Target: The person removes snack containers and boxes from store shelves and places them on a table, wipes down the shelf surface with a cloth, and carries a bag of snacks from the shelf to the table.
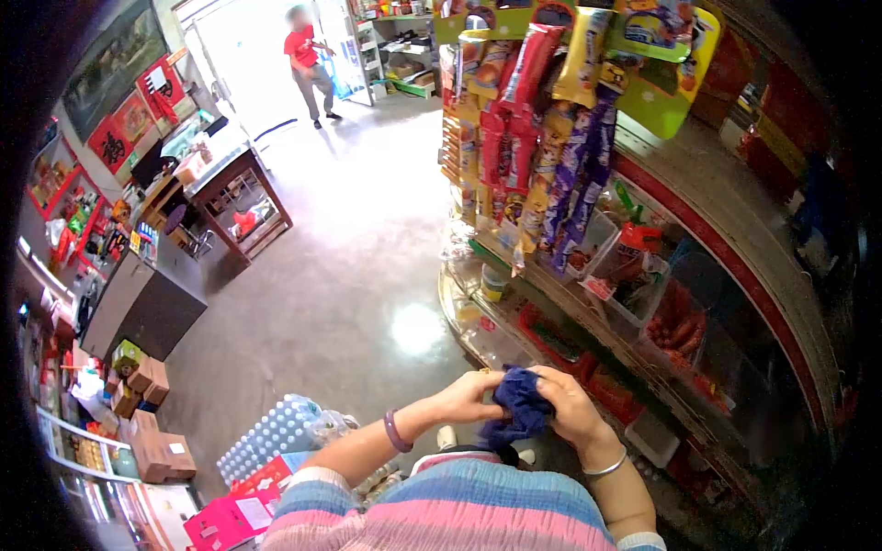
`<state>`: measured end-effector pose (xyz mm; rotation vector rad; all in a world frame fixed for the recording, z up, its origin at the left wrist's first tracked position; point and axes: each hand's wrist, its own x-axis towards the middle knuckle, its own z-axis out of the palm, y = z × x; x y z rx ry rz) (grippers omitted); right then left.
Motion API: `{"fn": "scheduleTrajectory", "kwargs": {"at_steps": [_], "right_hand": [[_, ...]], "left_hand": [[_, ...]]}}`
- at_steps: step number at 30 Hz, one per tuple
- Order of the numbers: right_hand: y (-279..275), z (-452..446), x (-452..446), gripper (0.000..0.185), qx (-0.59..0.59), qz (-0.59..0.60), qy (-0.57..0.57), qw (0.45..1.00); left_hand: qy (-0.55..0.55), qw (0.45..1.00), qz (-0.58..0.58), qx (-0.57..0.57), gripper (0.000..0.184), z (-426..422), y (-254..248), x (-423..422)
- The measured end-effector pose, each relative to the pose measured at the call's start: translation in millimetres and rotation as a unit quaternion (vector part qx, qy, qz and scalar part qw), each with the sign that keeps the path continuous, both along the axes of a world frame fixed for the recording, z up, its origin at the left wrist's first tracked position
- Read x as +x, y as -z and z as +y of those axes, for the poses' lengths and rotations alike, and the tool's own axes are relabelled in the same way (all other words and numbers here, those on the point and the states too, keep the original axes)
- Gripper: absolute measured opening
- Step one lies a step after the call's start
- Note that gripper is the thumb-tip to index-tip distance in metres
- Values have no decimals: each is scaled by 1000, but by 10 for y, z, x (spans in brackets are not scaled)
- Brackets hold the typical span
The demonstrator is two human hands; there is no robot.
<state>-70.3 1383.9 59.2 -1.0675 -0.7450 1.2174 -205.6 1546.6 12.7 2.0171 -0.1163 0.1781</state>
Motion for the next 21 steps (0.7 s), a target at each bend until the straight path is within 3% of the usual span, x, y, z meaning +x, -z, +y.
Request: {"fn": "scheduleTrajectory", "kwargs": {"at_steps": [2,3,6,8,10,11,12,13,14,16,17,18,21], "right_hand": [[-46,265,-128,27,-4,-8,-15,1000],[-106,330,-157,26,-12,9,-5,1000],[-140,487,-99,30,-10,39,-31,999],[-275,494,-121,33,11,-10,-54,998],[-306,497,-9,38,-2,-125,-47,991],[-256,436,80,38,-7,-155,-26,988],[-186,382,185,38,-13,-185,-6,983],[-114,351,290,34,-17,-135,41,990],[-48,298,397,31,-24,-86,91,992],[184,239,705,23,-28,-111,175,978],[281,235,849,20,-19,-142,186,972],[368,202,926,21,-31,-142,221,965],[478,96,1091,22,-17,-80,242,967]], "left_hand": [[29,985,150,-76,66,217,189,-195],[17,995,61,-75,59,247,172,-254],[-123,978,5,-170,48,272,1,-272],[-84,967,50,-234,39,287,26,-237],[-22,971,138,-193,35,380,88,-193],[-47,987,104,-110,28,403,267,-146],[-88,986,102,-100,20,450,300,-90],[-124,966,150,-168,17,556,351,-56],[-141,981,73,-113,17,625,429,-31],[-147,988,-20,-52,16,758,601,87],[-168,979,-84,-72,14,755,595,197],[-176,980,-86,-36,12,757,607,273],[-202,969,-22,-141,14,658,533,412]]}}
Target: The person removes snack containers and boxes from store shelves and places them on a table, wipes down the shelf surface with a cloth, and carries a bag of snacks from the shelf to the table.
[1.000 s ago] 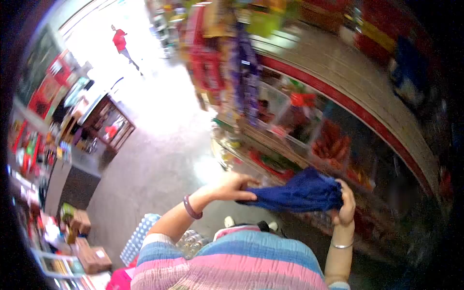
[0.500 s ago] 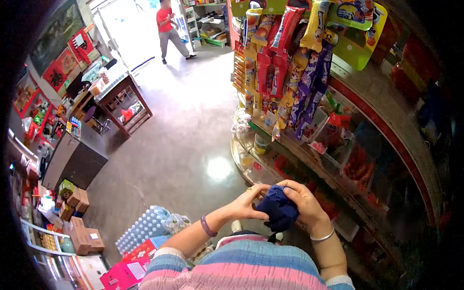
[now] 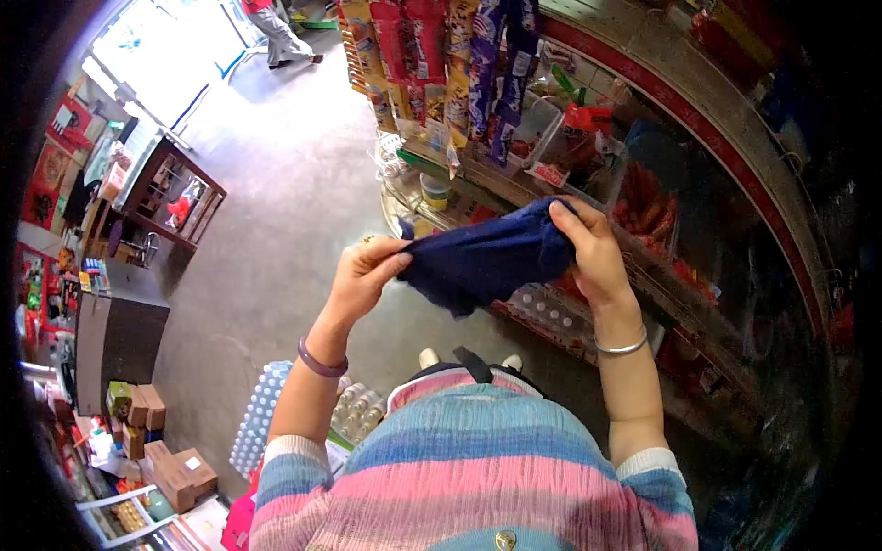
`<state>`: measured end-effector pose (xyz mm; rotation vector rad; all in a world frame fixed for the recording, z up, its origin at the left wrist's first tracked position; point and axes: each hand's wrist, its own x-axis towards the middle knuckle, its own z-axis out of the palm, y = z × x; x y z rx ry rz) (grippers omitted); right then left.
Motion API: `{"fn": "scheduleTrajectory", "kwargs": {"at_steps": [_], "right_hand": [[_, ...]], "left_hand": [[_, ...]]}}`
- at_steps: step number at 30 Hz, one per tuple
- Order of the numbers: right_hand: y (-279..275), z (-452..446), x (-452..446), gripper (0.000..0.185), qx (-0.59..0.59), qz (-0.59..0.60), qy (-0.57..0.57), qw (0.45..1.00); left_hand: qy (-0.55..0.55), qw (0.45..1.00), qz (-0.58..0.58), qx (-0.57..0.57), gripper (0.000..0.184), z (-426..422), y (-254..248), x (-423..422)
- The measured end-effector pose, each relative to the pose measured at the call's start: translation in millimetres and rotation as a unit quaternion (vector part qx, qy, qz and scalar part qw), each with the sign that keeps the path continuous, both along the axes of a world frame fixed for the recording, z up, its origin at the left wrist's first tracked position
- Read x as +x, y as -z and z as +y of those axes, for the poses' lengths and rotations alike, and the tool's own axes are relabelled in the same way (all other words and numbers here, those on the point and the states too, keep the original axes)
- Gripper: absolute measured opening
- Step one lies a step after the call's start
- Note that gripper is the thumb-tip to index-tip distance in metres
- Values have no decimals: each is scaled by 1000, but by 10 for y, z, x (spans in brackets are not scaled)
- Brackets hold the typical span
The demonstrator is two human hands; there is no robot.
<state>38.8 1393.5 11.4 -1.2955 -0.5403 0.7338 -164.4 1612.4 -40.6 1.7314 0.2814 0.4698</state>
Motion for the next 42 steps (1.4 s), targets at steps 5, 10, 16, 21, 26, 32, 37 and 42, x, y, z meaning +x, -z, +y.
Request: {"fn": "scheduleTrajectory", "kwargs": {"at_steps": [5,10,16,21,26,32,37,42], "right_hand": [[136,-43,188,23,79,-4,93,993],[247,-31,355,29,36,75,252,964],[395,304,288,29,213,293,148,920],[221,511,-68,29,216,322,-38,921],[82,580,-374,50,181,219,-51,957],[-486,305,-351,69,207,238,-131,940],[-505,-251,154,72,210,189,-63,957],[288,-1238,859,62,-212,-299,53,929]], "left_hand": [[-73,996,-25,36,15,-61,-128,120],[-108,988,-87,-76,18,-42,-248,155],[381,922,4,74,18,-345,-97,243],[426,897,118,26,24,-460,466,192],[58,872,156,-460,18,-369,1238,68],[-23,843,130,-521,50,-826,881,620],[92,785,-39,-612,56,-1138,363,957],[57,813,-47,-578,58,-1395,-137,1221]]}}
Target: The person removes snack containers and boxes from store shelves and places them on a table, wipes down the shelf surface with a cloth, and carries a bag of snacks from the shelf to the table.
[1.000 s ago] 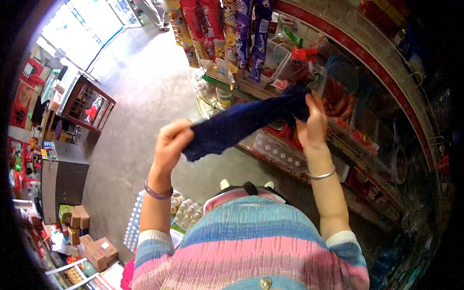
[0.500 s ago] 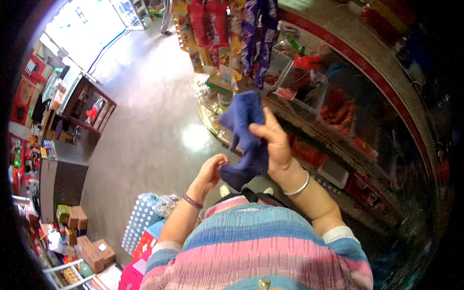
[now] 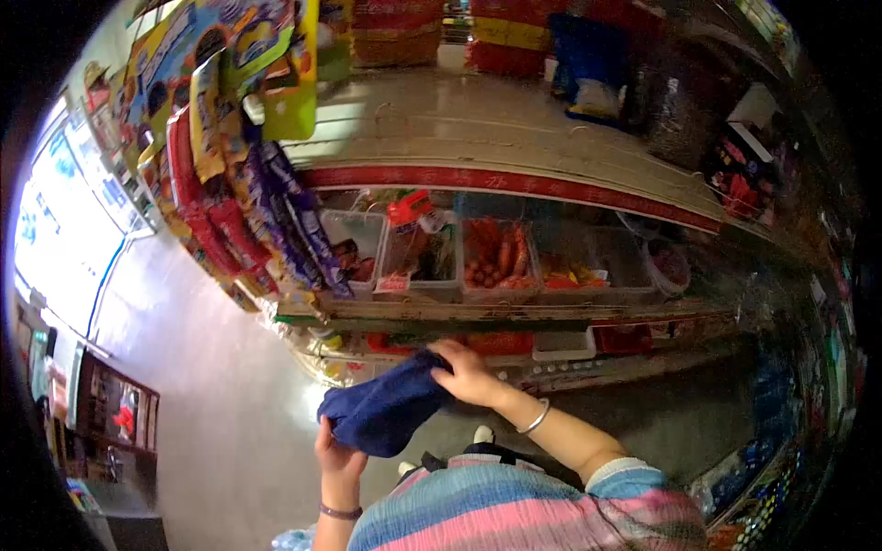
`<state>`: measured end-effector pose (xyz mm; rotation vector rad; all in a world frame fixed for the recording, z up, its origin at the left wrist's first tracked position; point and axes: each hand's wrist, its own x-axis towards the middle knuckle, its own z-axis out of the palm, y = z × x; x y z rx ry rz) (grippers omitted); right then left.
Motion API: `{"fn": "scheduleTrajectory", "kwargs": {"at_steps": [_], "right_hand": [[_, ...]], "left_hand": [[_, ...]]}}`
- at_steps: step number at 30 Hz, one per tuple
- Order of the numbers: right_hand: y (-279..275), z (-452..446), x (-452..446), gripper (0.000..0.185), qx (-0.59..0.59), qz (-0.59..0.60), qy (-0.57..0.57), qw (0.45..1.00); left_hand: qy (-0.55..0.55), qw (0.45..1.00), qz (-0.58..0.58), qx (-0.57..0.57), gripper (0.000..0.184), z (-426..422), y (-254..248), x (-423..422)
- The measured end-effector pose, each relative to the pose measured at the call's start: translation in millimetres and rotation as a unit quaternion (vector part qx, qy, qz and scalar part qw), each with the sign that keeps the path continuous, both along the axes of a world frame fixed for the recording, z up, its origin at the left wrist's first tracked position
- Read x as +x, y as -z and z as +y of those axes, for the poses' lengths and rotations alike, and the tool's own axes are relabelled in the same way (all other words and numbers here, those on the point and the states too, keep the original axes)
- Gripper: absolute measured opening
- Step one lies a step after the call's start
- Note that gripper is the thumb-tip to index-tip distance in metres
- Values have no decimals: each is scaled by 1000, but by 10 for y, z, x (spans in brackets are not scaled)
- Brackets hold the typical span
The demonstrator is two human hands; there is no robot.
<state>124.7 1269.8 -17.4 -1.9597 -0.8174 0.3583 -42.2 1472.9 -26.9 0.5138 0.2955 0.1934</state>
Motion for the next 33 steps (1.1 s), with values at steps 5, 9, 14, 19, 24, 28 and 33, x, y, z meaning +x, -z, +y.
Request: {"fn": "scheduleTrajectory", "kwargs": {"at_steps": [5,9,14,19,24,28,33], "right_hand": [[-212,-245,-380,89,158,248,-211,932],[3,-369,-379,66,335,446,-71,827],[87,-920,-144,56,136,178,-12,975],[-313,-1348,38,58,232,293,-45,927],[-406,-2188,240,69,386,404,109,822],[-797,-2785,279,69,523,374,77,762],[-1092,-3416,245,71,587,353,137,716]], "left_hand": [[128,990,-57,-14,59,-357,-352,311],[156,983,-94,-12,55,-823,-586,667],[169,961,28,219,41,-952,-477,949],[207,931,104,282,35,-1081,-417,1141],[385,781,-10,491,29,-1347,-1001,1356],[317,714,-158,604,20,-1794,-1957,1698],[84,697,-355,617,34,-2877,-3263,2531]]}}
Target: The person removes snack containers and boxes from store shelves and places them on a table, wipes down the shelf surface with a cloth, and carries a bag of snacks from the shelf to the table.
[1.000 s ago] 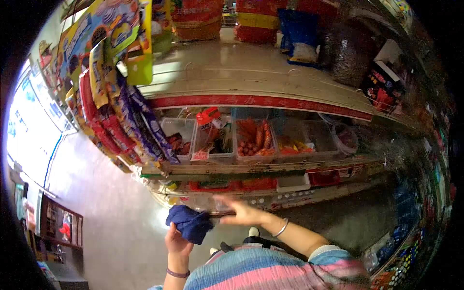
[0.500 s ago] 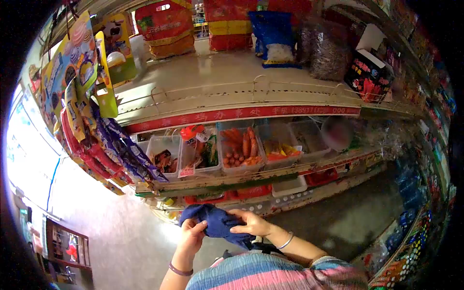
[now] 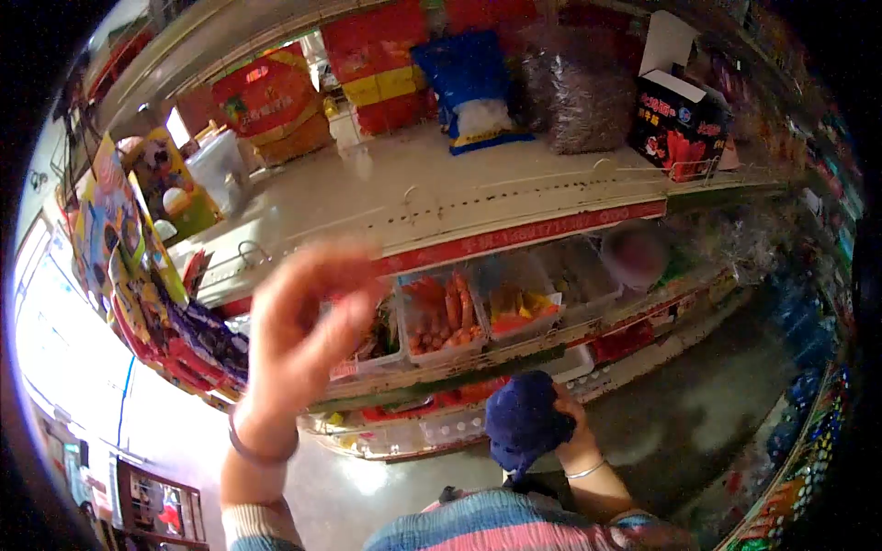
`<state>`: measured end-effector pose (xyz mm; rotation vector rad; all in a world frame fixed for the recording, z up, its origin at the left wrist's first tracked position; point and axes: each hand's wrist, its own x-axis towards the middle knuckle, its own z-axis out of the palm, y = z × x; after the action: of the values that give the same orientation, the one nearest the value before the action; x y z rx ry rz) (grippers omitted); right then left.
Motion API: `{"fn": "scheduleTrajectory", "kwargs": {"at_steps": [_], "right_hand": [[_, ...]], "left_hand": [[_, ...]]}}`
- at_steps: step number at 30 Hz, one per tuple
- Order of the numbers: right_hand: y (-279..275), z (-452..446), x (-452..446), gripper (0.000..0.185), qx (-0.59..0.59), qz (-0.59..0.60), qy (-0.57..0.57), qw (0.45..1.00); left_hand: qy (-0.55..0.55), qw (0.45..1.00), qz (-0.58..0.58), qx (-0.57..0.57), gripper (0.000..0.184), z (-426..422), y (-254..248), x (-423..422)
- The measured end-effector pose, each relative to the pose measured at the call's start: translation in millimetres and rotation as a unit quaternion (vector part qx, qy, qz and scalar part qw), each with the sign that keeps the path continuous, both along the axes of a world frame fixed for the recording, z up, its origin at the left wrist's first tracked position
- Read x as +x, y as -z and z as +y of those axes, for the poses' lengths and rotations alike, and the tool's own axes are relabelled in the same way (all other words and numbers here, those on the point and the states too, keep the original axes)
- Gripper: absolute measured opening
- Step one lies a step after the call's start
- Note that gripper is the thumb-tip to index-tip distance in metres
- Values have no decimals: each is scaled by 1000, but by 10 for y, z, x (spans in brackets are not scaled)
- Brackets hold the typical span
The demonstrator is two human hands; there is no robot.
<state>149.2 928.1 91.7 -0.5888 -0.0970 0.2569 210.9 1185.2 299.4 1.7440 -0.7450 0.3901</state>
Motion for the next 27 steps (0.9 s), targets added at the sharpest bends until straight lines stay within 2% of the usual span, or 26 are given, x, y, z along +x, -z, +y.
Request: {"fn": "scheduleTrajectory", "kwargs": {"at_steps": [2,4,6,8,9,11,14,15,16,17,20,23,26,27], "right_hand": [[181,-356,187,71,-24,-19,-4,1000],[320,-735,284,69,-24,-37,-1,999],[423,-1117,304,69,-29,16,33,999],[491,-1557,354,68,-30,66,62,995],[522,-1793,367,67,-28,93,73,993],[426,-2205,418,60,-49,142,115,982],[849,-2859,669,57,11,22,126,992],[646,-3037,737,55,27,146,147,978],[589,-3209,811,56,25,187,160,969],[606,-3363,854,56,17,185,161,969],[637,-3651,1054,56,-5,177,151,973],[669,-3736,1332,56,-23,175,125,976],[702,-3738,1489,57,-33,179,107,978],[715,-3735,1521,57,-34,178,107,978]], "left_hand": [[21,999,-13,-21,40,-592,-467,566],[-15,999,-39,35,42,-1117,-755,1313],[-108,990,50,69,50,-1575,-788,2093],[-121,958,167,201,62,-1929,-865,2849],[-67,962,179,196,68,-2068,-817,3161],[-59,953,227,191,75,-2341,-683,3668],[-147,926,298,178,78,-2766,-500,4295],[-140,929,300,167,79,-2862,-412,4475],[-132,931,301,156,79,-3000,-394,4512],[-142,935,275,171,78,-3064,-370,4519],[-100,929,308,181,76,-2991,-271,5141],[-42,967,242,73,72,-3266,-277,4892],[-39,970,239,5,69,-3254,-160,5224],[-55,968,244,3,57,-3303,-169,5233]]}}
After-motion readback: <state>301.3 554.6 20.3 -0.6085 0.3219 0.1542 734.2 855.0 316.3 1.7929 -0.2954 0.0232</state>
